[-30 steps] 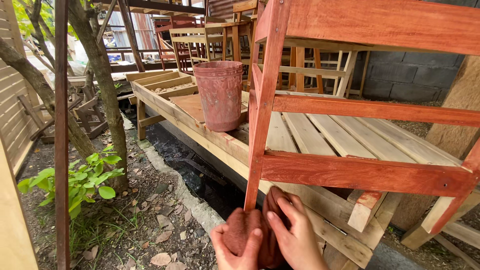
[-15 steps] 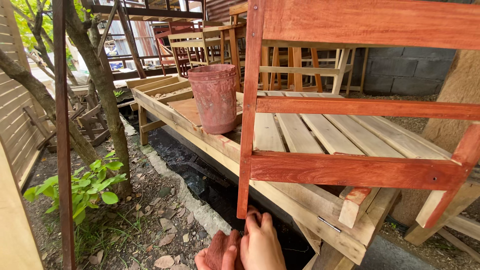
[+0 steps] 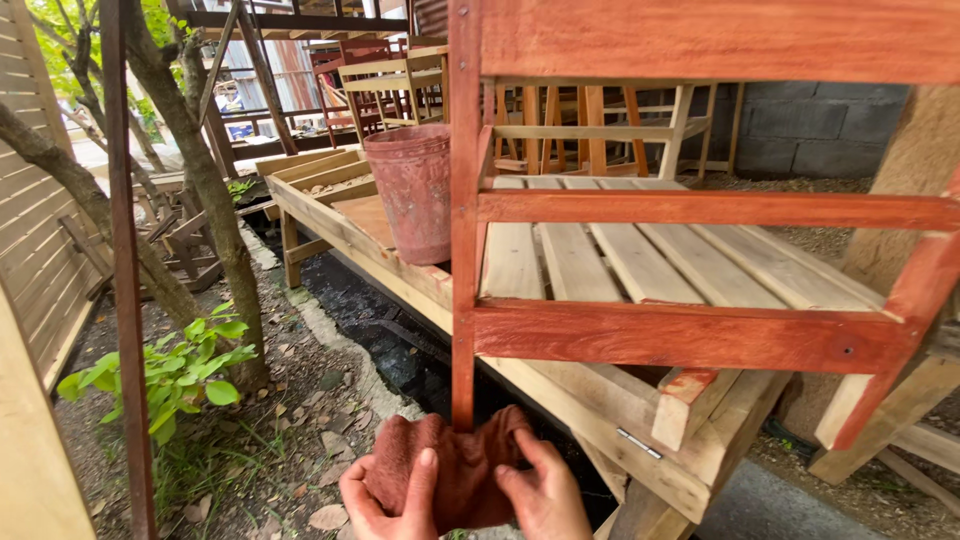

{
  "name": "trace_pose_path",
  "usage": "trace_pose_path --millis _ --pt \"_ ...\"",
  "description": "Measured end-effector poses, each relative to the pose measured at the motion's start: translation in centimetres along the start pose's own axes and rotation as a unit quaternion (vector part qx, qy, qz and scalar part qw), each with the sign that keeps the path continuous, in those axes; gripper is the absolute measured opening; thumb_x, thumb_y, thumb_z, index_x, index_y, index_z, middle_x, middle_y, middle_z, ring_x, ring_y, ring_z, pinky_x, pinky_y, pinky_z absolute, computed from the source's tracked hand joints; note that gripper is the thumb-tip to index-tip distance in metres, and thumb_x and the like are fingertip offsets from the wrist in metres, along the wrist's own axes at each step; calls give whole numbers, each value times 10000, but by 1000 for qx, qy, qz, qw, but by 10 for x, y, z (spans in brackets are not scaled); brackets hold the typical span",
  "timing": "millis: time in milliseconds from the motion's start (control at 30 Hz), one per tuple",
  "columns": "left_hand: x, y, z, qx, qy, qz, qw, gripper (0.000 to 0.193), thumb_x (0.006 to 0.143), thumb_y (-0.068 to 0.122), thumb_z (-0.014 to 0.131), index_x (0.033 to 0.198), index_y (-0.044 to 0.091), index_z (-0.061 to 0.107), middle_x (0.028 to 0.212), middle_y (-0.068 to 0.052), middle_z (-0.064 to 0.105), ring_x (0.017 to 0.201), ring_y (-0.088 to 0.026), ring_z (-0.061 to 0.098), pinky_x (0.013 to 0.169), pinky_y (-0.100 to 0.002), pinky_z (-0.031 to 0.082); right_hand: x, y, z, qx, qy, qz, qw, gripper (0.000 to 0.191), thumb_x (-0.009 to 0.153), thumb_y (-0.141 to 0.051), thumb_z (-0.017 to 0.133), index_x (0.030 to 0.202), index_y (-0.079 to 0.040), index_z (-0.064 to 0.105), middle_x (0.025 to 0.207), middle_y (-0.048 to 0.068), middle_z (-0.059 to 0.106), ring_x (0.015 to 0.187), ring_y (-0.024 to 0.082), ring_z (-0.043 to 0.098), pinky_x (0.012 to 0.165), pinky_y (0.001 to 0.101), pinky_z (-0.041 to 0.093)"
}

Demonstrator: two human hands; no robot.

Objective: The person applies a red wood stain to a slatted wooden chair frame using a cloth, wiping the stain across the rails and legs. They dip the cloth into a bucket of stain and continue coating the unfinished wood surfaces of the chair.

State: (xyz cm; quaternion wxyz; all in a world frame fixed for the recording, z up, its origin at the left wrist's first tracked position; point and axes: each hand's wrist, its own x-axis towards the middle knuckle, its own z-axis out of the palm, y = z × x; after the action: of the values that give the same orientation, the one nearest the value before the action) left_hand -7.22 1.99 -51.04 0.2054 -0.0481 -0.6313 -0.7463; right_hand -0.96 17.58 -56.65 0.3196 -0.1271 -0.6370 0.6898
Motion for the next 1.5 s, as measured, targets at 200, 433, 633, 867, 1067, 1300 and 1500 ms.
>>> trace_pose_path --millis 200,433,633,867,1067,1300,1500 --pt "-14 7 16 -169 -75 -26 982 475 770 108 776 1079 -18 438 1057 -239 727 953 -253 751 892 -427 585 -23 -38 -1 149 -89 -238 956 734 934 -72 736 1531 71 334 1623 250 376 1462 343 467 1189 436 407" --pt "-170 60 114 -431 -289 30 854 566 904 315 745 1156 -40 383 1336 -379 561 1294 -422 562 1136 -558 411 -68 -126 -134 189 -40 -261 946 888 910 -248 700 1627 8 244 1571 240 420 1441 379 448 1204 468 306" --pt "-203 103 129 194 -491 225 819 464 796 555 936 1100 246 771 1347 -164 538 1273 -397 539 1074 -520 418 -94 -197 -255 13 131 -210 969 946 783 18 765 1640 -1 363 1402 236 555 1280 369 584 1064 474 459" --pt "-202 117 163 113 -493 420 754 370 750 118 722 1116 80 683 1298 -163 562 1239 -371 554 1039 -501 463 -80 -273 -250 -752 83 135 639 895 761 -222 796 1565 -338 422 1330 146 535 1132 324 650 914 398 603" --pt "-201 112 204 191 -448 518 703 447 682 75 708 1114 3 614 1261 -258 540 1199 -427 565 1051 -506 452 -54 -299 -206 -836 51 213 503 851 795 -171 775 1541 -154 365 1315 216 505 1043 367 653 812 422 642" --pt "-201 90 213 326 -526 479 622 527 739 12 773 1230 14 582 1386 -236 509 1232 -352 581 970 -416 519 -48 -305 -196 -811 70 224 536 906 784 -165 781 1567 -133 326 1328 243 513 1085 384 664 886 426 610" --pt "-205 87 218 321 -516 485 629 595 700 48 841 1234 -6 584 1398 -252 464 1231 -346 567 980 -421 504 -54 -296 -210 -818 74 209 531 736 824 -203 741 1487 -112 434 1347 249 510 1133 391 649 877 424 623"
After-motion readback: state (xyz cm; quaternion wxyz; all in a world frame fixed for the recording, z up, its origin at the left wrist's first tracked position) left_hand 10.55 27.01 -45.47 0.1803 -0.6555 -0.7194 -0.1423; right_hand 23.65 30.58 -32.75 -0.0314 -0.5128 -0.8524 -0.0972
